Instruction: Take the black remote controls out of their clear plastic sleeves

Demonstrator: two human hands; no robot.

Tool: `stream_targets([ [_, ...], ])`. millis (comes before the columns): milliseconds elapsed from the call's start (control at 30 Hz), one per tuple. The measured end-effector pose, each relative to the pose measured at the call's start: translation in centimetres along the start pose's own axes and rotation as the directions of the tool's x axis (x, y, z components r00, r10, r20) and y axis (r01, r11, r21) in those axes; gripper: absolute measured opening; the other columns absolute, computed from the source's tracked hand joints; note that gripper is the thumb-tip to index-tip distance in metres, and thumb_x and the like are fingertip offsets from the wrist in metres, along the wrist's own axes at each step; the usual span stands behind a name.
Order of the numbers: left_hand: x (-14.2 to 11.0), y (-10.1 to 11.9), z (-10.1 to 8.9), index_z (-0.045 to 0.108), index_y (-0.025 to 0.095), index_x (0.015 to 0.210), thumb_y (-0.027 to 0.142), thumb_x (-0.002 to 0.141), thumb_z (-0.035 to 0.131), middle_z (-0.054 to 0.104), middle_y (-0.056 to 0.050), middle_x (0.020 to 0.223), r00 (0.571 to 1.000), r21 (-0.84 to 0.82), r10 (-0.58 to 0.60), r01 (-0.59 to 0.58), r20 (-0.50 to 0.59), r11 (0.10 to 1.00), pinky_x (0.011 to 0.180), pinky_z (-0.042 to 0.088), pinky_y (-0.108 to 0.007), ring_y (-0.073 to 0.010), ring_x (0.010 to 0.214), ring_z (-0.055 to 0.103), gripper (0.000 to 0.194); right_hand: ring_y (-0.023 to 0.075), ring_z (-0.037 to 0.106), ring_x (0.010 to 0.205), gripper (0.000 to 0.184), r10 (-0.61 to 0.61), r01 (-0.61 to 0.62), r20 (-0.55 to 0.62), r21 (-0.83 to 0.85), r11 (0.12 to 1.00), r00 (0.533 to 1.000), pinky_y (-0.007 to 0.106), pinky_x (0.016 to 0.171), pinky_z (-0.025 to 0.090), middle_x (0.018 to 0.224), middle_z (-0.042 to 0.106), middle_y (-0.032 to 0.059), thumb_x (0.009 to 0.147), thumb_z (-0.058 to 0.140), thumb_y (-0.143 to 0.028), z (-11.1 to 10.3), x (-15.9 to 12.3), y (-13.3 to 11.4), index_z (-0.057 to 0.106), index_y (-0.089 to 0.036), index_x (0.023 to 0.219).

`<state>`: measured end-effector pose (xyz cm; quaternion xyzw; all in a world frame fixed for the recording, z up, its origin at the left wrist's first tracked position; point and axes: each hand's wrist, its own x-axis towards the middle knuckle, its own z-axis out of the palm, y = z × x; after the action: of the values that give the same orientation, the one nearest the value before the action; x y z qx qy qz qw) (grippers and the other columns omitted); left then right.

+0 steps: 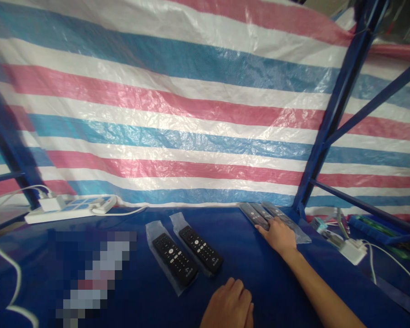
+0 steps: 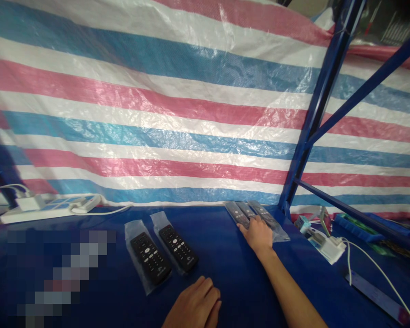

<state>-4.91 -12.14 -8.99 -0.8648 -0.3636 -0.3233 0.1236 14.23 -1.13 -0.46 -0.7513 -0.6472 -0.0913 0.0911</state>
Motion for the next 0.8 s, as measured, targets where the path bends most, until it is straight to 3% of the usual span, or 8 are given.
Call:
stream_targets([
  [100,0.0,-0.1,-0.4,0.049,0.021,0.071,0.020,0.076,0.059,0.057,0.002,0.068,1.000,0.035,0.012,-0.011,-0.012,0.999,0.051,0.040,-0.024,-0.0124,0.062,0.055,0.012,0.0315,0.059,0.103,0.036,-0.066,0.057,-0.163,-0.058,0.997,0.984,0.038,0.079,0.046,0.107,0.064,0.0182,0.090,0.048,-0.043,-0.3,-0.9,-1.3,0.066,-0.014,0.102],
  [167,-0.1,-0.5,-1.1,0.049,0.021,0.069,0.021,0.075,0.060,0.058,0.003,0.068,1.000,0.063,-0.002,0.001,0.010,0.998,0.051,0.039,-0.024,-0.0125,0.062,0.056,0.013,0.0277,0.062,0.096,0.034,-0.174,0.182,-0.172,0.030,0.983,0.970,0.035,0.078,0.045,0.104,0.066,0.0151,0.092,0.046,-0.042,-0.7,-2.0,-2.9,0.066,-0.016,0.099],
  [267,-0.7,-1.5,-2.7,0.050,0.022,0.069,0.017,0.078,0.055,0.059,0.003,0.068,0.997,0.126,-0.075,0.072,0.022,0.989,0.053,0.040,-0.026,-0.0135,0.063,0.056,0.011,0.0207,0.065,0.081,0.035,-0.396,0.382,0.002,0.257,0.888,0.918,0.029,0.068,0.044,0.094,0.069,0.0073,0.090,0.046,-0.048,-1.6,-4.2,-5.6,0.067,-0.020,0.087],
  [400,-1.7,-3.4,-4.8,0.054,0.022,0.076,0.012,0.084,0.044,0.059,0.001,0.070,0.985,0.224,-0.163,0.173,-0.065,0.959,0.059,0.042,-0.028,-0.0158,0.066,0.057,0.016,0.0242,0.066,0.085,0.038,-0.528,0.460,0.146,0.338,0.821,0.837,0.029,0.069,0.042,0.090,0.071,0.0060,0.078,0.057,-0.057,-2.6,-6.6,-8.6,0.068,-0.021,0.084],
  [500,-2.3,-4.3,-5.3,0.056,0.021,0.079,0.014,0.086,0.043,0.059,0.000,0.072,0.965,0.288,-0.243,0.260,-0.093,0.922,0.061,0.043,-0.029,-0.0167,0.068,0.057,0.017,0.0266,0.066,0.088,0.038,-0.559,0.487,0.206,0.315,0.815,0.803,0.030,0.070,0.042,0.091,0.073,0.0084,0.074,0.059,-0.056,-3.0,-7.2,-9.9,0.068,-0.020,0.082],
  [600,-2.6,-4.4,-5.1,0.060,0.020,0.088,0.016,0.087,0.044,0.062,-0.002,0.083,0.945,0.348,-0.322,0.320,-0.053,0.881,0.066,0.045,-0.031,-0.0184,0.077,0.058,0.016,0.0263,0.068,0.086,0.033,-0.545,0.477,0.235,0.290,0.830,0.805,0.029,0.069,0.042,0.088,0.073,0.0095,0.075,0.058,-0.050,-3.0,-7.2,-10.4,0.069,-0.019,0.080],
  [700,-1.8,-3.8,-5.1,0.062,0.020,0.096,0.017,0.086,0.047,0.063,-0.004,0.091,0.912,0.353,-0.409,0.368,0.045,0.860,0.071,0.048,-0.033,-0.0206,0.085,0.058,0.018,0.0253,0.068,0.085,0.027,-0.524,0.451,0.231,0.305,0.839,0.820,0.027,0.065,0.041,0.084,0.074,0.0080,0.075,0.057,-0.045,-2.8,-6.9,-10.3,0.069,-0.020,0.078],
  [800,0.1,-3.1,-5.8,0.065,0.020,0.099,0.020,0.087,0.049,0.063,-0.005,0.095,0.830,0.328,-0.518,0.440,0.206,0.836,0.078,0.049,-0.038,-0.0238,0.093,0.057,0.020,0.0245,0.069,0.081,0.026,-0.511,0.435,0.198,0.330,0.838,0.836,0.027,0.061,0.038,0.079,0.074,0.0062,0.076,0.057,-0.045,-2.5,-6.4,-9.6,0.068,-0.022,0.074],
])
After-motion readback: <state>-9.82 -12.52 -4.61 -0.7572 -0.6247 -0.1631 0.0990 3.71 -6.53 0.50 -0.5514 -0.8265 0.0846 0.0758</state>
